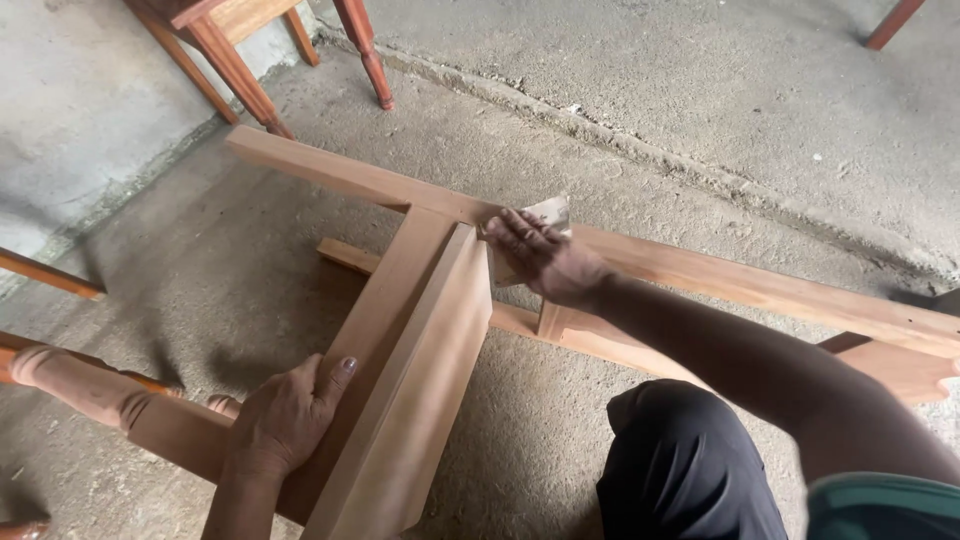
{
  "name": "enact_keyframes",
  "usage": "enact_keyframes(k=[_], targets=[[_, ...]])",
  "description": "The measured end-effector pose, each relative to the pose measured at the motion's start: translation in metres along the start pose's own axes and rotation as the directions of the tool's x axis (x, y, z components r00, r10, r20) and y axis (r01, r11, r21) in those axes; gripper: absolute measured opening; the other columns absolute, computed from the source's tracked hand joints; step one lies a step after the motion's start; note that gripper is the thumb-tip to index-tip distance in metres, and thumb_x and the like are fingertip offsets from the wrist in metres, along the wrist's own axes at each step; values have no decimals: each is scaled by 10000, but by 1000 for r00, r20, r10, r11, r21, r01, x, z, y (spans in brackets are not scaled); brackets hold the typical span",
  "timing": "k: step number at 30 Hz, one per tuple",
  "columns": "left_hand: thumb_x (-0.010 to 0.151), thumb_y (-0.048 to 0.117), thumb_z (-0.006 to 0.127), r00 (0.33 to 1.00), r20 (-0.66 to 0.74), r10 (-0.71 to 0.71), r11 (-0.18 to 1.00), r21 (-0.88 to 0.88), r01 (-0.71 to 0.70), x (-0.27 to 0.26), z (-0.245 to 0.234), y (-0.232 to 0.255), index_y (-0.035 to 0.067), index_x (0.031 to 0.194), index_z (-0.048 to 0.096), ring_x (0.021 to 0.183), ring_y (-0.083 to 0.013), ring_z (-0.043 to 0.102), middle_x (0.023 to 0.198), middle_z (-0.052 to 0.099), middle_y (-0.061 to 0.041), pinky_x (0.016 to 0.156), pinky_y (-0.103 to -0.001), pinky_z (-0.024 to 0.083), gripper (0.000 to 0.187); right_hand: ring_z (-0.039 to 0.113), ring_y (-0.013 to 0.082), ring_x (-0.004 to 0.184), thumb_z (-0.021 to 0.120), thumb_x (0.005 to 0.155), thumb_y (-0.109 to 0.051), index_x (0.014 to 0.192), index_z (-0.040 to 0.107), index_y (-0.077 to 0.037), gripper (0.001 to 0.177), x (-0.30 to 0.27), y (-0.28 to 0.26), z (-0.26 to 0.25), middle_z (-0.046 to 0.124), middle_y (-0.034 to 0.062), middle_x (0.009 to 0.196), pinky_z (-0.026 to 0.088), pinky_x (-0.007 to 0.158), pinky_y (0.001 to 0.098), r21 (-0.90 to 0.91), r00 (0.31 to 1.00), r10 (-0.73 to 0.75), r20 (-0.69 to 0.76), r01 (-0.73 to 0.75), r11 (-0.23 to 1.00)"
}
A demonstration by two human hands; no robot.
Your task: The person sands a wooden chair frame using sandpaper.
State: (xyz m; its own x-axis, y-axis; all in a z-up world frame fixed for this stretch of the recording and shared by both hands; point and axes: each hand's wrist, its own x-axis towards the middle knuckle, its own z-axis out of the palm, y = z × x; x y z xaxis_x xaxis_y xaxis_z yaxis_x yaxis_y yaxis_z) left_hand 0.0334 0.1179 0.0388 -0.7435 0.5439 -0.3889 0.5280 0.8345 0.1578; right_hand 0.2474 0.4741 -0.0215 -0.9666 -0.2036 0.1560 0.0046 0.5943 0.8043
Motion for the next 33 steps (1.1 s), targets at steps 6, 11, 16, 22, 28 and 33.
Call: enact_keyframes(k=[6, 11, 16, 22, 28, 33], targets=[[886, 804, 222, 999, 49, 13, 1000, 8, -13, 5, -5, 3, 80, 1420, 571, 1136, -305, 742, 1188, 763, -163, 978, -465, 605, 965, 525, 357, 1346, 571, 1001, -239, 1503, 369, -1, 590, -14, 4, -8, 395, 258, 1536, 507, 1112, 402, -303, 993, -55, -101, 22, 953], [895, 800, 245, 998, -25, 52, 998, 20, -52, -1, -3, 0, 63, 1407, 561, 1126, -352, 715, 1203, 730, -193, 959, -480, 594, 952, 537, 369, 1367, 484, 1078, -159, 1498, 428, 81, 487, 26, -3, -6, 463, 292, 1525, 498, 1123, 425, -772, 929, -211, 303, 369, 517], [932, 758, 254, 999, 31, 17, 999, 27, -18, -5, -14, 12, 87, 1346, 621, 1085, -334, 752, 1134, 778, -178, 964, -479, 603, 870, 472, 323, 1430, 545, 1055, -146, 1531, 362, 22, 537, -14, -4, 8, 378, 232, 1581, 479, 1175, 416, -210, 994, -34, -101, 12, 978], [941, 745, 270, 999, -24, 47, 998, 36, -46, -8, -8, 7, 84, 1309, 638, 1049, -345, 753, 1106, 767, -190, 922, -478, 620, 841, 408, 370, 1454, 556, 1036, -167, 1545, 336, 37, 591, 22, -8, 5, 297, 245, 1627, 439, 1182, 449, 253, 980, 125, -157, -83, 964], [928, 757, 270, 998, -17, 58, 998, 1, -58, 4, -10, 5, 71, 1334, 613, 1039, -333, 752, 1090, 769, -182, 915, -477, 614, 868, 334, 303, 1488, 433, 1048, -200, 1582, 266, -40, 581, 17, 7, -2, 269, 198, 1650, 398, 1218, 393, 13, 999, 35, 26, -35, 999], [909, 756, 258, 999, 34, 28, 999, -25, -28, -7, -9, 3, 101, 1347, 625, 1026, -312, 775, 1089, 787, -159, 921, -463, 635, 869, 318, 346, 1486, 321, 1099, -219, 1584, 219, 47, 562, 29, -6, 12, 269, 268, 1644, 361, 1234, 415, -59, 950, -65, 305, 87, 994]])
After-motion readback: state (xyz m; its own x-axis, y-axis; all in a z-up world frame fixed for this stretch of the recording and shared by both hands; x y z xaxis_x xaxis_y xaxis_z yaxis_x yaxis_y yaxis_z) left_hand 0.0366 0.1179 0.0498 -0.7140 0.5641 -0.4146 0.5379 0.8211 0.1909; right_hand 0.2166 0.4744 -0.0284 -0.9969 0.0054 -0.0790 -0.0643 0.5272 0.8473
